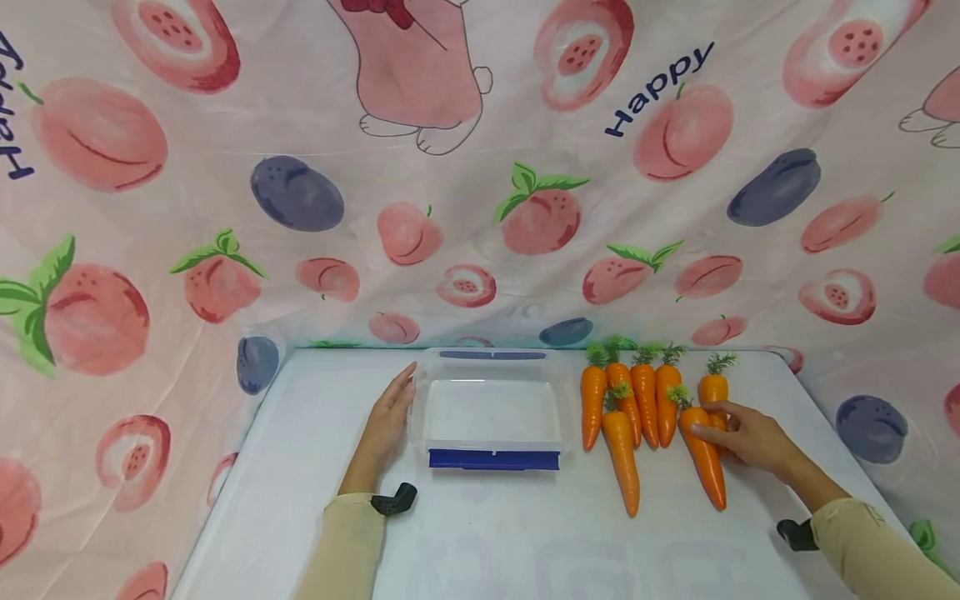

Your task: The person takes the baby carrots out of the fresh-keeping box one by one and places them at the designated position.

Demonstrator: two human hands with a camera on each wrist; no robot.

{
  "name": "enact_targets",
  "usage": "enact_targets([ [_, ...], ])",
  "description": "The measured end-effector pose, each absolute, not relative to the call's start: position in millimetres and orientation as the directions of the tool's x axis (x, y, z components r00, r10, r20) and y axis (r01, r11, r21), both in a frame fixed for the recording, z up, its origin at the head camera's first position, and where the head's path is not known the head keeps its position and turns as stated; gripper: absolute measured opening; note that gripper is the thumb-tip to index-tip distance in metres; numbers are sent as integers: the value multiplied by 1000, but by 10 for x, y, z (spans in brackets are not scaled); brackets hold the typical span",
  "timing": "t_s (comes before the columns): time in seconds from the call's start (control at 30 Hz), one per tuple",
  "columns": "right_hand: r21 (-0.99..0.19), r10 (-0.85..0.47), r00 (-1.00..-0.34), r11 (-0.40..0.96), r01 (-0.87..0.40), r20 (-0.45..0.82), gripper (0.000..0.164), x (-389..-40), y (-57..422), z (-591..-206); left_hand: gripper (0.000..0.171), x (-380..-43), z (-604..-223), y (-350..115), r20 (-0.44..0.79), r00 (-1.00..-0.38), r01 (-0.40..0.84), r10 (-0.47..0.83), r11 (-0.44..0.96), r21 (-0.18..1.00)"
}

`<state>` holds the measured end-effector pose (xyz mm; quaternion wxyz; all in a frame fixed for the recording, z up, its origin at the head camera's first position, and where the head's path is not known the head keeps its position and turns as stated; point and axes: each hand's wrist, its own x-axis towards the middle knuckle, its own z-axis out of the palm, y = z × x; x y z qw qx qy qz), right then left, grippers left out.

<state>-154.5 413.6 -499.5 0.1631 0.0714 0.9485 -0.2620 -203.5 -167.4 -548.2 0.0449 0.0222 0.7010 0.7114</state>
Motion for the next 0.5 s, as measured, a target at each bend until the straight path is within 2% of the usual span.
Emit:
enact_targets([
  [0.37, -488, 39, -951, 851, 192, -307, 88, -1535, 4125, -4970, 51, -2035, -5514, -1682, -23, -996, -24, 88, -8, 1000],
  [0.5, -488, 32, -959, 856, 172, -282, 86, -1527, 4119, -4923, 53, -2032, -5516, -1679, -11, -996, -17, 91, -58, 998],
])
